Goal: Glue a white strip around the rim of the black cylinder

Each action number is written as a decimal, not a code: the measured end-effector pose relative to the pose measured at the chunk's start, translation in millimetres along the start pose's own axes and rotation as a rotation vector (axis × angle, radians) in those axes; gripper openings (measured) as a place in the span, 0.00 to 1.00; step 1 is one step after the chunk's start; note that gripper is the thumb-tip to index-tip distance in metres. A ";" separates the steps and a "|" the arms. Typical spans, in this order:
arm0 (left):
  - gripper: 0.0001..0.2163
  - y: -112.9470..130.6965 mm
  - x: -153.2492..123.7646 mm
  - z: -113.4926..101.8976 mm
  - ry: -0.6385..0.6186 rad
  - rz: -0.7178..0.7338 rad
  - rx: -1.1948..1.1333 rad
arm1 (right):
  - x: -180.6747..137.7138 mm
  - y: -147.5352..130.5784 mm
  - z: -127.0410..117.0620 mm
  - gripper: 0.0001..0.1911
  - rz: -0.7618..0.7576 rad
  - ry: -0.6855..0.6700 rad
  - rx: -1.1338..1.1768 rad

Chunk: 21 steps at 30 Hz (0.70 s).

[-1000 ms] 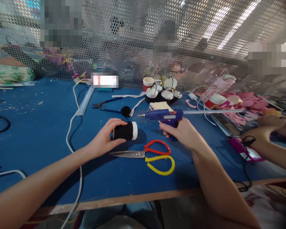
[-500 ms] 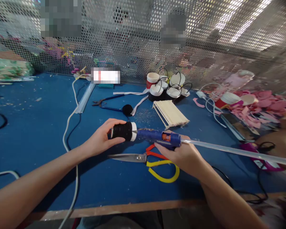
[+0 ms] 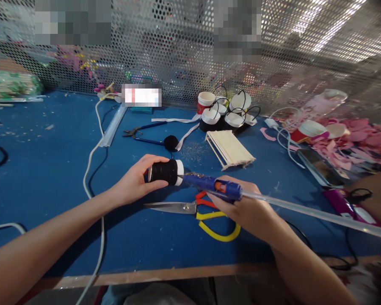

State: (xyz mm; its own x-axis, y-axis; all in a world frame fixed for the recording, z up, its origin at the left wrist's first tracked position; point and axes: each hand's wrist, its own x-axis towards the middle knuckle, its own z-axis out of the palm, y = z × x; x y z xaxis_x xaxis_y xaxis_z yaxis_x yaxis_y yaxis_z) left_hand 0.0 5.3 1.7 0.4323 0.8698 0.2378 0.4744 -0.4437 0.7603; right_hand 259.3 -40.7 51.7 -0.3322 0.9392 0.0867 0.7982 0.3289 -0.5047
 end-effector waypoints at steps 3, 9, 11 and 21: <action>0.21 0.0 0.2 -0.1 -0.005 -0.015 -0.013 | -0.8 2.5 2.3 0.04 0.001 0.008 -0.012; 0.20 2.5 -1.0 -0.6 -0.008 0.061 0.009 | -0.6 4.6 0.9 0.08 -0.071 0.043 -0.086; 0.20 3.2 -1.2 -1.1 0.011 0.054 0.022 | -1.9 4.2 -0.6 0.07 -0.105 0.017 -0.079; 0.18 8.2 -4.3 -2.3 -0.028 0.188 0.096 | 5.4 -4.8 -7.4 0.06 0.043 0.103 0.072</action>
State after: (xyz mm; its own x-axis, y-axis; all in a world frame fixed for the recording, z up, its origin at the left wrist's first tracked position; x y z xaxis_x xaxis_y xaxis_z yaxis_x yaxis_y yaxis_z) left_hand 0.3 -1.6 8.3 0.5408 0.7638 0.3525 0.4536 -0.6177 0.6424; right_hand 257.4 -36.5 61.0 -0.2420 0.9588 0.1490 0.7713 0.2832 -0.5700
